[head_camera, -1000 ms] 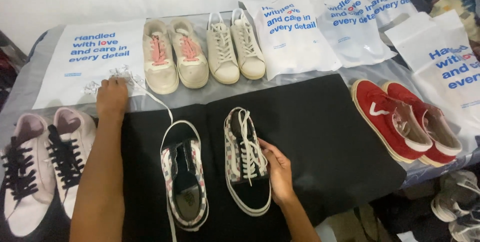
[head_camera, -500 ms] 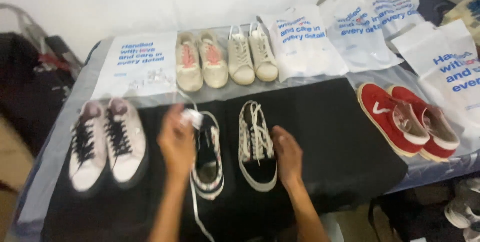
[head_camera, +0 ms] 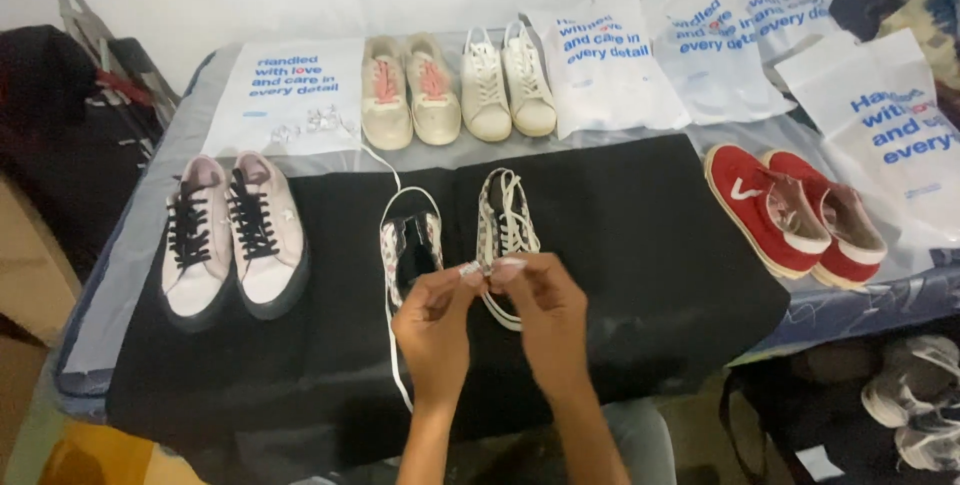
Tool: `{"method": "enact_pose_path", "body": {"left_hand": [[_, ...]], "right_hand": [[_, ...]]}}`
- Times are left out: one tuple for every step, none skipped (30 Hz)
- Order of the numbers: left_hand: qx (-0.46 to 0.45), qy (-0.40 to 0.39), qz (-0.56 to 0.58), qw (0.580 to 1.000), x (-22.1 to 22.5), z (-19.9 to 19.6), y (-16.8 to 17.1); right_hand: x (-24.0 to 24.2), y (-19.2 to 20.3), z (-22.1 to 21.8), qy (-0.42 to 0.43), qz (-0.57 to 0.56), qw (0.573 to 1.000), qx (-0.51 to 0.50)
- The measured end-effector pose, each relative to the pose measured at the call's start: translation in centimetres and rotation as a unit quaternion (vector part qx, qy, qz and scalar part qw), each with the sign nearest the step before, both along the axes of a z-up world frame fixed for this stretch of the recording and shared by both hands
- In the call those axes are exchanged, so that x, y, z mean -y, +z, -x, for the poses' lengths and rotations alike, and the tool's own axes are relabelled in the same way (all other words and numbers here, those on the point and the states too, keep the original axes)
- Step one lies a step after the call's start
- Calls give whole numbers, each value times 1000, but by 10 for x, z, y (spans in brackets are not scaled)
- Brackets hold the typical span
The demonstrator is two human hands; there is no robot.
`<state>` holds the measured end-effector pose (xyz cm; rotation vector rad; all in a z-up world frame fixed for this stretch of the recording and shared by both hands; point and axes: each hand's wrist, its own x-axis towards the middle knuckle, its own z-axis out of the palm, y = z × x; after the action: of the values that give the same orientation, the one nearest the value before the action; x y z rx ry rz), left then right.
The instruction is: The person is threading shoelaces through the eyelets of a black and white sneaker on a workbench.
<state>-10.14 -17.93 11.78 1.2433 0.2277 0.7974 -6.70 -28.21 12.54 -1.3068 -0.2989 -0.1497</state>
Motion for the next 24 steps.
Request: {"method": "enact_pose_path", "body": {"left_hand": [[-3,-8,-18,1000,0,2,1],[-6,-16,-35,999,-1,4,3],[-6,-14,-34,999,0,6,5],[-21,-9,-67,998,0,7,7],[-35,-7,-101,994,0,9,8],[-34,-7,-101,994,-1,9,9],[-10,-5,-160,987,-1,9,9],[14,-3,-217,976,-2,9,9],[14,-4,-218,976,-2,10,13],[13,-7,-226,974,-1,11,17],[13,-8,-234,972,-1,12,22],[13,-9,-234,972,0,12,23],[-13,-20,-206,978,0,13,24],[-40,-31,-178,983,1,13,26],[-39,-31,-179,983,1,15,27],[-31,-92,-108,989,1,16,28],[-25,-153,-37,987,2,17,29],[-25,-154,-37,987,2,17,28],[-45,-172,8,984,2,17,27],[-64,-190,53,978,3,18,26],[-64,-189,53,978,4,19,26],[-70,-135,-30,988,5,21,25],[-76,-80,-114,987,7,23,26],[-76,-80,-114,987,7,22,23]], "right_hand": [[5,5,-2,23,16,999,23],[10,11,-4,45,31,997,46],[12,10,-8,46,32,997,46],[14,9,-13,99,-23,995,5],[17,7,-17,148,-79,985,-37],[19,14,-17,147,-79,985,-36],[21,21,-17,140,11,990,7],[22,27,-17,131,101,985,51],[23,30,-18,130,101,985,51],[24,32,-19,130,160,976,63],[24,35,-20,130,220,964,76],[25,38,-20,130,220,964,76],[26,41,-21,119,236,962,73],[27,44,-21,108,252,959,71],[27,43,-22,107,252,959,72],[27,42,-23,112,229,966,46],[28,40,-23,117,205,972,18],[29,40,-23,115,205,972,18],[29,39,-23,134,171,976,6],[30,38,-23,152,136,979,-5],[28,41,-19,153,136,979,-5],[26,45,-16,158,107,981,-20],[24,48,-12,162,77,983,-35],[21,44,-13,162,77,983,-35]]}}
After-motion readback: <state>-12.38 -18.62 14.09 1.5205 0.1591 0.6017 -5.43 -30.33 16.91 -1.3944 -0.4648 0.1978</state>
